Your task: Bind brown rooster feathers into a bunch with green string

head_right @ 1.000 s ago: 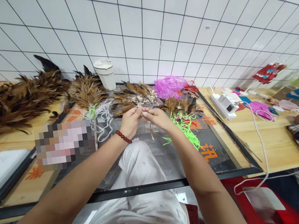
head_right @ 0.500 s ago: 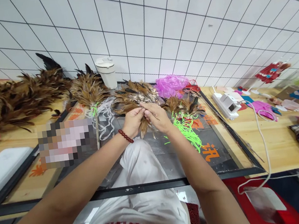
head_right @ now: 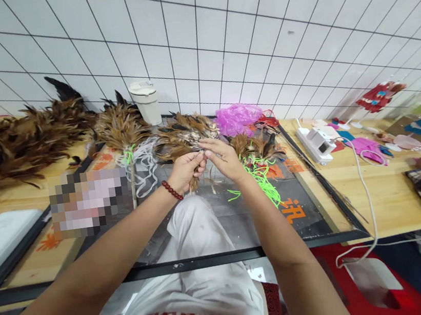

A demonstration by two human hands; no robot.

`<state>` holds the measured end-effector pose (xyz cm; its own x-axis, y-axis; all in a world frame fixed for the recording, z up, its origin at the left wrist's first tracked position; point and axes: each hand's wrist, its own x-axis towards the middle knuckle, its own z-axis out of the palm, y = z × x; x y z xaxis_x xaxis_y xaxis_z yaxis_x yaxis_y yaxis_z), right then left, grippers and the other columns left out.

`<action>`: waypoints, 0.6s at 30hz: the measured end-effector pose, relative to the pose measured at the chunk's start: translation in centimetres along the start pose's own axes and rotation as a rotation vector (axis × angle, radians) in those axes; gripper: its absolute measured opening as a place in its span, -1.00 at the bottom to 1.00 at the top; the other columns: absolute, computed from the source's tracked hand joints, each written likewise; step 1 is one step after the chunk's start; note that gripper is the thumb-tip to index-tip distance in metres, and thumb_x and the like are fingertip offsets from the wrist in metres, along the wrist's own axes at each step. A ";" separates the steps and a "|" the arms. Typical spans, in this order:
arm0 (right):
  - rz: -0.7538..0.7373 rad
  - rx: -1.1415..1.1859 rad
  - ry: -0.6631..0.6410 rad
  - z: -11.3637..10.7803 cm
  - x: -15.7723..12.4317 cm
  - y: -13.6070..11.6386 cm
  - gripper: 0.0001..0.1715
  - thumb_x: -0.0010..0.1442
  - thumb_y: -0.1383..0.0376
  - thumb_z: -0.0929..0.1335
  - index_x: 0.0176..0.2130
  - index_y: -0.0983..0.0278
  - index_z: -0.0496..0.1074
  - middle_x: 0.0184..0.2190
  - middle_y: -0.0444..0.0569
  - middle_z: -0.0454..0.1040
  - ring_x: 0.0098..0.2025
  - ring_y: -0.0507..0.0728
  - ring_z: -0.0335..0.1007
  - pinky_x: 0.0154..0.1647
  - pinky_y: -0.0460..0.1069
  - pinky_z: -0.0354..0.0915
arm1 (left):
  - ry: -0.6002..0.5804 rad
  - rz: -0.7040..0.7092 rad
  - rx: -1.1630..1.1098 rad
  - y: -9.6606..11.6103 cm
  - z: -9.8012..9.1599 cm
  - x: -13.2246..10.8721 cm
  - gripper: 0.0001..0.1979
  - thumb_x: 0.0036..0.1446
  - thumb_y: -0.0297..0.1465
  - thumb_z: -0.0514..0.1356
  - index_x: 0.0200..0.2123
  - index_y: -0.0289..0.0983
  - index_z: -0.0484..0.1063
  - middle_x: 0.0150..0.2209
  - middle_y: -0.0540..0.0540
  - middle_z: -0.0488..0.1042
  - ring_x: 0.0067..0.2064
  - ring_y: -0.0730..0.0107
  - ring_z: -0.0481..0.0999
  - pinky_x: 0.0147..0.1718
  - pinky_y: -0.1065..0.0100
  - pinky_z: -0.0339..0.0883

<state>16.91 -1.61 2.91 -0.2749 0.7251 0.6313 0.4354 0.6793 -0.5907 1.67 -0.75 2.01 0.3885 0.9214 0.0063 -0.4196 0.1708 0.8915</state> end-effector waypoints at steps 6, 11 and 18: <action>0.195 0.302 -0.017 0.1 0.3 -0.7 -0.68 0.14 0.09 0.38 -0.15 0.17 0.55 -0.14 -0.04 0.55 0.00 0.13 0.41 0.15 0.10 0.22 | -0.076 0.003 0.033 0.7 -0.2 -0.1 -0.67 -0.10 -0.27 0.36 -0.57 -0.38 0.34 -0.63 0.04 0.29 -0.65 0.69 0.20 -0.72 0.58 -0.11; 0.357 0.602 0.090 1.0 0.2 -0.2 -0.76 -0.01 0.12 0.47 -0.36 0.22 0.54 -0.26 -0.06 0.56 -0.15 0.12 0.45 -0.04 0.06 0.33 | -0.124 0.003 0.130 0.9 -0.2 -0.3 -0.68 -0.05 -0.27 0.33 -0.60 -0.38 0.36 -0.62 0.01 0.33 -0.64 0.69 0.19 -0.69 0.57 -0.08; 0.419 0.511 0.053 1.6 0.4 -0.4 -0.57 0.03 -0.06 0.39 -0.40 0.24 0.33 -0.55 -0.18 0.34 -0.51 0.00 0.29 -0.37 -0.04 0.32 | -0.181 -0.115 -0.014 0.9 -0.4 0.0 -0.69 0.02 -0.22 0.29 -0.48 -0.38 0.38 -0.54 -0.07 0.40 -0.59 0.62 0.28 -0.70 0.56 0.00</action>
<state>15.30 -1.45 2.59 -0.1225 0.9420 0.3125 0.0314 0.3184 -0.9474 0.94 -0.40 2.66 0.5750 0.8180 -0.0131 -0.3746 0.2775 0.8847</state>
